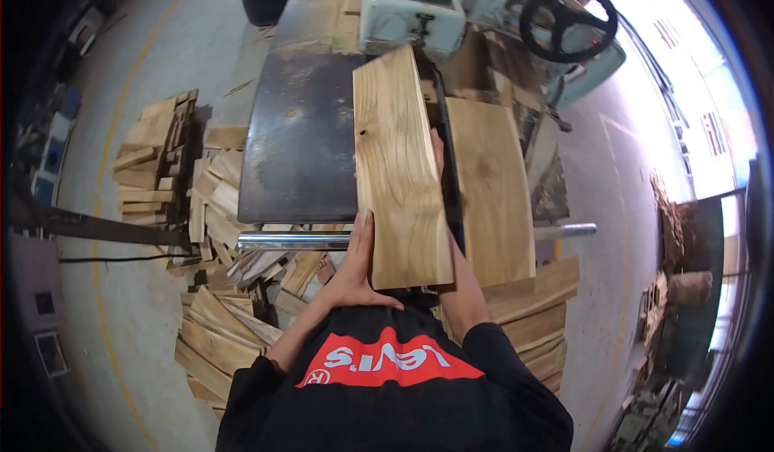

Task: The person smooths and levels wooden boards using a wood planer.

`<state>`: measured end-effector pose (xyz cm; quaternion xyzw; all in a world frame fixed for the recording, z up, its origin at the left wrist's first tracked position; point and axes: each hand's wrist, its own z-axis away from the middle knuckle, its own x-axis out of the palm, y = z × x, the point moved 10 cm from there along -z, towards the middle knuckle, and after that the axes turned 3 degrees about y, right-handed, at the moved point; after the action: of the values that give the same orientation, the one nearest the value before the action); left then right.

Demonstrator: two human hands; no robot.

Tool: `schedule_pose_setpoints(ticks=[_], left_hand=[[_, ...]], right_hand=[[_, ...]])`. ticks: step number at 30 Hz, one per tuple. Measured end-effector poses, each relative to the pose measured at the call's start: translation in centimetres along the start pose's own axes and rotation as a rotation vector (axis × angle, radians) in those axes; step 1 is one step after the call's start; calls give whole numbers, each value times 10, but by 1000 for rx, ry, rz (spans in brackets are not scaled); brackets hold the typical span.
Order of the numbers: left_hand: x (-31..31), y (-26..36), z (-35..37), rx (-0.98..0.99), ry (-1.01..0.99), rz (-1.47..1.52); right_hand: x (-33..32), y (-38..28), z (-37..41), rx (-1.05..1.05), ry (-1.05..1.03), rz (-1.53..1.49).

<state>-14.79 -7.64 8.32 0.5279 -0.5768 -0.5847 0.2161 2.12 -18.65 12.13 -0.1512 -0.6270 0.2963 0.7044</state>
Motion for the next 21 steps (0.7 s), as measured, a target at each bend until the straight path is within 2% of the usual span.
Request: schedule_pose_setpoints(ticks=[2, 4, 5, 8, 9, 12, 13, 15, 16, 19, 21], left_hand=[[-17, -17, 12, -85, 79, -77], [-31, -35, 25, -73, 100, -129], [-38, -34, 28, -71, 102, -207], [-47, -44, 36, -115, 90, -334], [-47, -47, 36, -135, 86, -357], [-41, -48, 27, -91, 51, -387], [-36, -44, 21, -37, 45, -493], [-27, -51, 9, -47, 57, -502], [-21, -55, 3, -52, 60, -506], [-9, -65, -14, 40, 108, -464], [-8, -75, -26, 58, 102, -507]], right_hand=[[-3, 32, 8, 32, 73, -208], [-14, 51, 9, 68, 45, -276], [-23, 55, 8, 95, -81, -253], [-116, 71, -9, 104, 114, 48], [-124, 70, -2, 165, 137, -12], [-153, 21, 21, -115, 534, 858], [-118, -2, 35, -452, 526, 1041], [-50, -12, 55, -537, 348, 1289], [-27, -9, 64, -576, 260, 1411], [-39, 46, 62, -457, 49, 1688], [-51, 60, 70, -483, 81, 1870]])
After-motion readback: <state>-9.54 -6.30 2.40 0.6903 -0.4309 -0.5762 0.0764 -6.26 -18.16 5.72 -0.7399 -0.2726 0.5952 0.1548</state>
